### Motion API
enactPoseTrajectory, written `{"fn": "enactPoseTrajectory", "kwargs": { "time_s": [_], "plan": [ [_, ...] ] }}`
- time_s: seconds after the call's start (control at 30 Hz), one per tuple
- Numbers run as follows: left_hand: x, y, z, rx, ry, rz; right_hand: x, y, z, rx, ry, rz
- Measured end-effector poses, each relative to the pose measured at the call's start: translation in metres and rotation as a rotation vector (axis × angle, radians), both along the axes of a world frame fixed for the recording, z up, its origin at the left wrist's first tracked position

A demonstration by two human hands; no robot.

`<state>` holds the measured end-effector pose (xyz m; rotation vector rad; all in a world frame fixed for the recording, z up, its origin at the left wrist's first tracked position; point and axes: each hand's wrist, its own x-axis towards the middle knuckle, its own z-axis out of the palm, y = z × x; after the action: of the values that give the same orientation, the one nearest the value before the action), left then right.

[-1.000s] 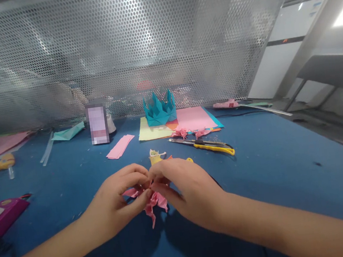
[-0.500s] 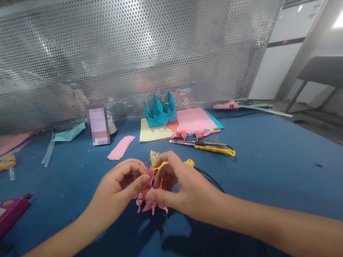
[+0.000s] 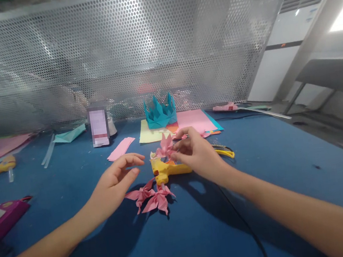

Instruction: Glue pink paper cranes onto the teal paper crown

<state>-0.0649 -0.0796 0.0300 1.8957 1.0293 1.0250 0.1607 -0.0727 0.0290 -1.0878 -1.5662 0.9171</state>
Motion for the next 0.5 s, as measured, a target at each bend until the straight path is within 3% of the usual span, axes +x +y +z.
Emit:
{"fn": "enactPoseTrajectory", "kwargs": {
  "time_s": [0.13,0.27,0.4,0.5],
  "plan": [
    [-0.008,0.004,0.001,0.104,0.333,-0.003,0.021,0.019,-0.007,0.031,-0.123,-0.106],
    [-0.012,0.003,0.004,0.065,0.594,-0.121,0.035,0.033,-0.017,0.13,-0.336,-0.232],
    [-0.014,0.005,0.003,0.006,0.676,-0.193,0.032,0.032,-0.016,0.241,-0.443,-0.37],
    [-0.016,0.008,0.001,-0.067,0.675,-0.19,0.018,0.02,-0.009,0.297,-0.53,-0.286]
  ]
}}
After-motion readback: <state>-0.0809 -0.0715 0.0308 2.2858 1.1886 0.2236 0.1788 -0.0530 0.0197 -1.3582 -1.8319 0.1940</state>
